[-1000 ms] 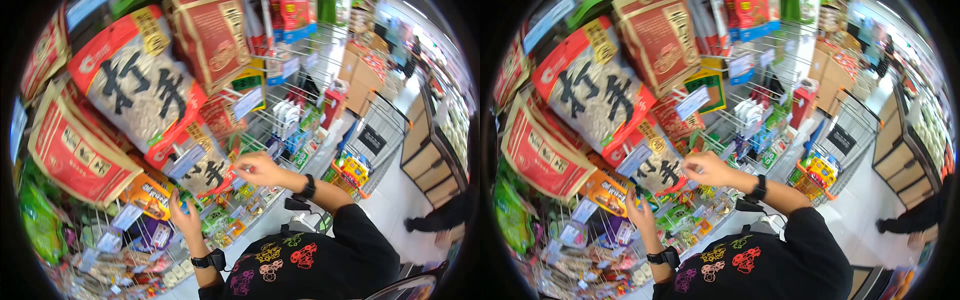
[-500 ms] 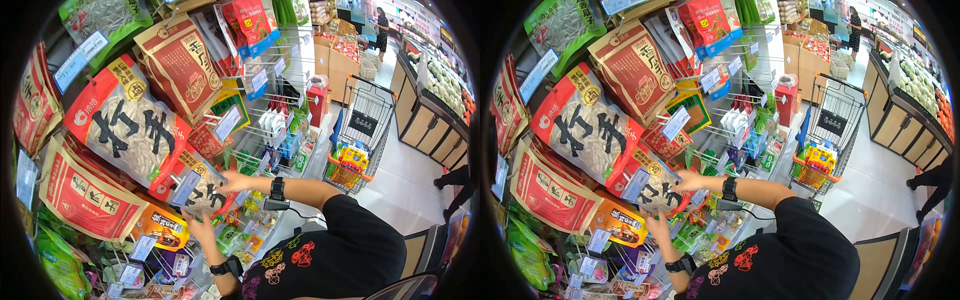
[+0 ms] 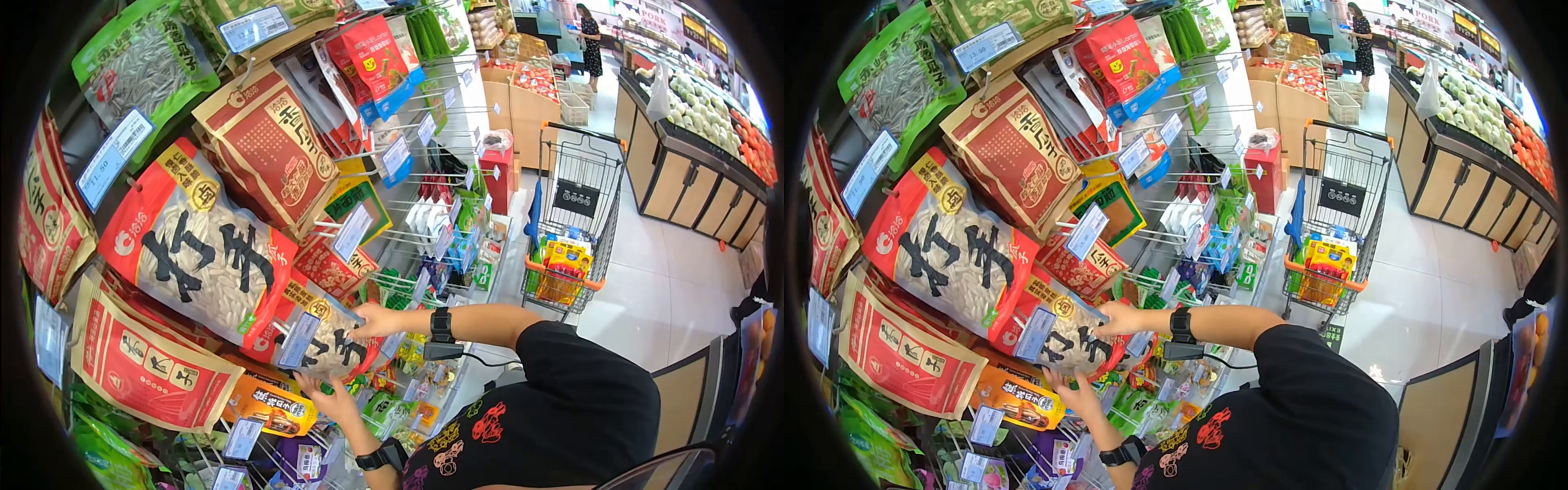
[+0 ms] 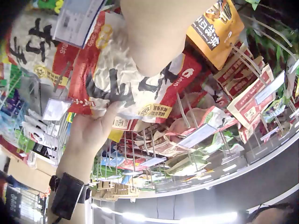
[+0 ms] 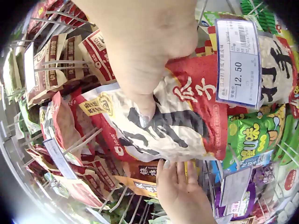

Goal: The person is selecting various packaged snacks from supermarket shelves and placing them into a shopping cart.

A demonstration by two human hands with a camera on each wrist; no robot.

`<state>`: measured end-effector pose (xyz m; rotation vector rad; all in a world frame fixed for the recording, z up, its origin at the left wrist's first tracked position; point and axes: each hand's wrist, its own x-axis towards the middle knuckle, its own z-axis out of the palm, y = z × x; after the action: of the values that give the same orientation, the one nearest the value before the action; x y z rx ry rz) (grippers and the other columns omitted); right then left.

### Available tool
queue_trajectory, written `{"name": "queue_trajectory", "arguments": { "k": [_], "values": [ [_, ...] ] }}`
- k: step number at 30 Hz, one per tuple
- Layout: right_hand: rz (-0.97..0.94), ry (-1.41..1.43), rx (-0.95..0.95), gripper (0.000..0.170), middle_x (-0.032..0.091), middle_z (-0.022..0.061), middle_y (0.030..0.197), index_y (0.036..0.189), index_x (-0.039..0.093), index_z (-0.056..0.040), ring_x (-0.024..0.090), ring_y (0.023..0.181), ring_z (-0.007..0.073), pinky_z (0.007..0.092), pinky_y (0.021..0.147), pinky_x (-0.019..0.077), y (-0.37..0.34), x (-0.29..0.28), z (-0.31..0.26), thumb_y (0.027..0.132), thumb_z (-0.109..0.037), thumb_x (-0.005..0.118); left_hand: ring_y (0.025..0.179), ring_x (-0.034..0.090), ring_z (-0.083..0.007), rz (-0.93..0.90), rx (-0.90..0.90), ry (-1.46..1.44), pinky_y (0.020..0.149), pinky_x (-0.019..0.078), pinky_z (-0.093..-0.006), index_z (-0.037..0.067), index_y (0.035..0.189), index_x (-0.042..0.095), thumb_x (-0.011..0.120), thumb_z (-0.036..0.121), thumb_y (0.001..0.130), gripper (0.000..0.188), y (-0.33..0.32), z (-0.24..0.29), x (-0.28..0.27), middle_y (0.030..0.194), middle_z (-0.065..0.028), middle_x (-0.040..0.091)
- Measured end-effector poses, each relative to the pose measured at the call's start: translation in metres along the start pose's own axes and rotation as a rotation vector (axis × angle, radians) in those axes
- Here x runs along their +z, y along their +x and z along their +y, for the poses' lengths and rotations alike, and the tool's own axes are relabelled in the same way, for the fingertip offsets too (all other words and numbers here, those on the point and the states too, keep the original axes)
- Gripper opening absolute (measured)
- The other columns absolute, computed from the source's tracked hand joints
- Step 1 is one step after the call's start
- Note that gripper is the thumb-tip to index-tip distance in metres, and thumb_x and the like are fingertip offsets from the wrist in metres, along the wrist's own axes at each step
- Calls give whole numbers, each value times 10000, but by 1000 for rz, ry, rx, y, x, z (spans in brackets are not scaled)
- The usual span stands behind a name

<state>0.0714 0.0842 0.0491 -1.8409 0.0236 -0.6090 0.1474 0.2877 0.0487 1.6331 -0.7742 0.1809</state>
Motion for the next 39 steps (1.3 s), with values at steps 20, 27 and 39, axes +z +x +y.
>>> {"name": "queue_trajectory", "arguments": {
  "k": [20,27,39],
  "values": [
    [-99,136,181,320,625,73,823,915,600,19,561,747,129,260,661,439,13,-59,-56,663,-151,700,763,490,-133,26,-257,-485,657,422,-244,40,1192,313,471,49,781,441,-4,-13,13,938,-115,499],
    [-164,278,253,290,612,37,802,935,587,26,547,700,80,236,598,445,-12,-65,-70,689,-104,671,861,550,-165,-219,-313,-713,724,446,-264,-17,1067,485,455,58,810,269,-9,6,4,1042,-119,535],
    [-238,647,417,276,610,45,790,992,527,41,574,640,67,199,540,461,-57,-70,-90,746,-63,596,1012,515,-236,-630,-258,-934,885,389,-375,-64,1181,390,664,145,682,606,-19,32,-23,1104,-164,518]
  ]
}}
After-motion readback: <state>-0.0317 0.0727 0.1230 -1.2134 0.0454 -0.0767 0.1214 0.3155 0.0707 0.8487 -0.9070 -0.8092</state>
